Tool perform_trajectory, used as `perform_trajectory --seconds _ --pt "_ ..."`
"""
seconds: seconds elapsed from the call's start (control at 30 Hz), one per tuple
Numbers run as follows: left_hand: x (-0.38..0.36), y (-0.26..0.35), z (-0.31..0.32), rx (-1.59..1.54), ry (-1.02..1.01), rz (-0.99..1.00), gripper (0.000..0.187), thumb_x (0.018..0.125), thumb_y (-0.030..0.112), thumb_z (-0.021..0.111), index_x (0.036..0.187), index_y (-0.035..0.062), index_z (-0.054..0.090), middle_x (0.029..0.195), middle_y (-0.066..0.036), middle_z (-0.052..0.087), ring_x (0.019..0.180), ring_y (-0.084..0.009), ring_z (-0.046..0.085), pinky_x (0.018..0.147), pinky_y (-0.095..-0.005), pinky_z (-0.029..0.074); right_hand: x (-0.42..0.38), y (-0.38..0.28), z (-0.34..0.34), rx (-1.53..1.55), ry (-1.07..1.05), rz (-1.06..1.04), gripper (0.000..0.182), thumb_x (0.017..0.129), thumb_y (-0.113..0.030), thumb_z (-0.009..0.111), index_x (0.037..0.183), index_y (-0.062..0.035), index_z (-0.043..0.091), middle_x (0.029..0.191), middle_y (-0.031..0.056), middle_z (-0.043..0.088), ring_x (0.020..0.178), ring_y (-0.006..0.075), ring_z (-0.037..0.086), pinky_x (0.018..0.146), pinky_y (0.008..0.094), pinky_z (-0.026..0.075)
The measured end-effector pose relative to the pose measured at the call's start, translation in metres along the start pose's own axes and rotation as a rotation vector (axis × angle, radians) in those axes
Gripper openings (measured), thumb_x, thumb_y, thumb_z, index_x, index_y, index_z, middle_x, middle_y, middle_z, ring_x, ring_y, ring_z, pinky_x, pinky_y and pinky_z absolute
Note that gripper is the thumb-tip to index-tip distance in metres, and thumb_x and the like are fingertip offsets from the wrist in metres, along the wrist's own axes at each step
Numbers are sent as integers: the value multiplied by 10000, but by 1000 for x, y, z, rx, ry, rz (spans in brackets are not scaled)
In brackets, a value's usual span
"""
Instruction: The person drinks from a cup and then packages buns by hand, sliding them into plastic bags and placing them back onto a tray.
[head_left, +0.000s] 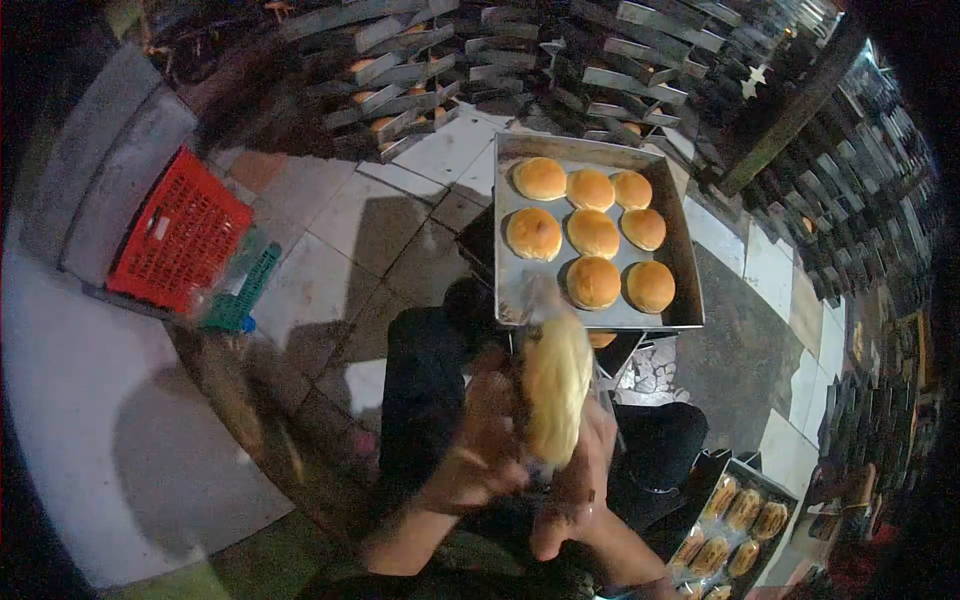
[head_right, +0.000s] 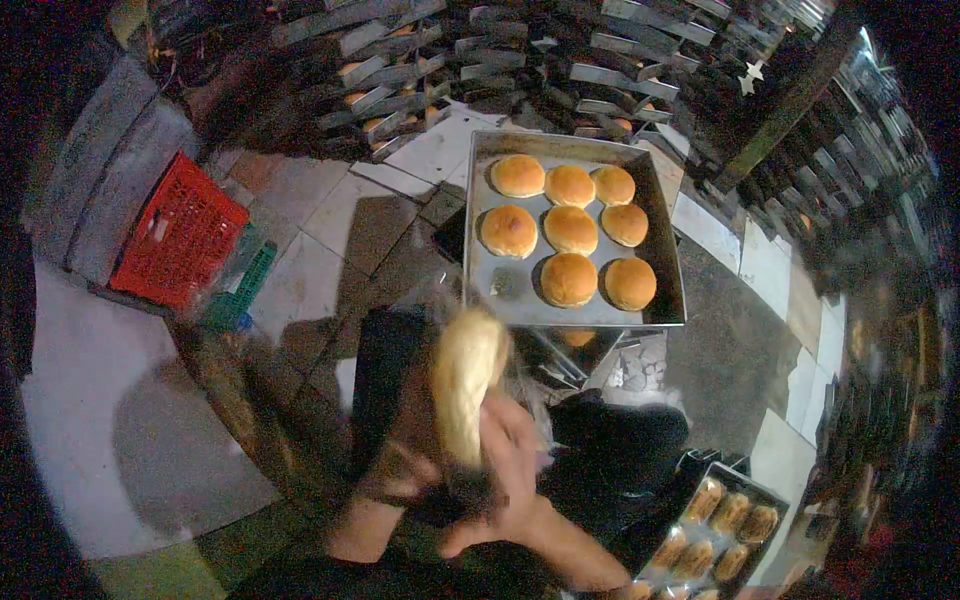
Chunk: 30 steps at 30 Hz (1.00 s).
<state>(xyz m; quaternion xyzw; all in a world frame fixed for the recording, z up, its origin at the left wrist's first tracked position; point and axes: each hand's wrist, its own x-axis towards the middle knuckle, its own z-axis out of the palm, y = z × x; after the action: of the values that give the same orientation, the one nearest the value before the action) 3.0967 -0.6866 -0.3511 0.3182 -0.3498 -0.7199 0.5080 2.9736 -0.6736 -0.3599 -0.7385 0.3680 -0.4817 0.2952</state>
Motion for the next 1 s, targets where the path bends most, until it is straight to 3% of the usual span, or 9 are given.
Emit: perform_trajectory --seconds 0.2,0.33,0.47,0.53,0.6,0.7,0.87,0.93,1.0 --pt "51 -17 -85 -1102 179 -157 574 856 499 377 1328 187 276 1374 -132 269 1212 -405 303 994 -566 239 41 2 38 -147 -430 32 657 646 -357 674 1160 -11 457 1077 210 452 1016 384 449 807 447 410" --pt "62 -78 -112 -1230 -223 -37 655 817 573 396 1273 106 340 1308 -190 341 1226 -393 264 1002 -494 268 40 49 46 -804 -370 -130 289 572 -158 642 838 -74 564 904 124 507 834 289 483 646 416 399" --pt "65 -66 -125 -1342 84 -150 680 777 563 492 1181 23 410 1222 -229 394 1151 -392 368 938 -544 321 11 0 46 -156 -689 -292 245 663 -148 619 899 -84 595 810 103 523 728 242 505 683 362 439" --pt "64 -36 -108 -1195 245 -21 669 766 587 487 1214 94 418 1251 -155 407 1151 -418 368 913 -563 337 -19 18 25 250 -357 675 183 730 -82 621 910 -61 589 790 81 530 692 201 505 697 310 446" --pt "60 -20 -94 -1104 191 82 617 784 581 461 1205 131 443 1225 -107 450 1147 -425 376 901 -578 341 33 -3 28 -549 -230 143 113 769 -29 619 857 -26 549 791 55 541 686 152 513 683 261 443" --pt "49 -1 -68 -935 187 199 581 804 579 419 1191 148 465 1195 -99 483 1146 -429 379 895 -586 340 5 22 23 426 -105 788 200 711 -51 683 851 -49 541 818 118 559 752 225 546 645 303 442" --pt "41 -12 -55 -1018 143 114 551 806 565 411 1129 130 507 1148 -109 515 1109 -398 425 872 -560 370 -20 23 3 -311 -236 -84 216 707 -25 629 890 -56 518 739 114 554 646 257 564 584 332 468" --pt "48 -41 -63 -1044 128 69 542 801 557 423 1106 119 517 1123 -112 531 1092 -378 447 861 -538 390 -31 16 -2 -607 -611 297 171 755 -88 586 908 -44 523 750 124 568 657 250 564 542 322 458" --pt "59 -64 -76 -919 142 99 524 766 531 492 1054 94 532 1051 -119 564 1054 -339 483 845 -489 419 -39 -10 -6 169 -1548 178 188 808 -173 479 941 -45 516 752 145 553 723 273 557 647 357 447"
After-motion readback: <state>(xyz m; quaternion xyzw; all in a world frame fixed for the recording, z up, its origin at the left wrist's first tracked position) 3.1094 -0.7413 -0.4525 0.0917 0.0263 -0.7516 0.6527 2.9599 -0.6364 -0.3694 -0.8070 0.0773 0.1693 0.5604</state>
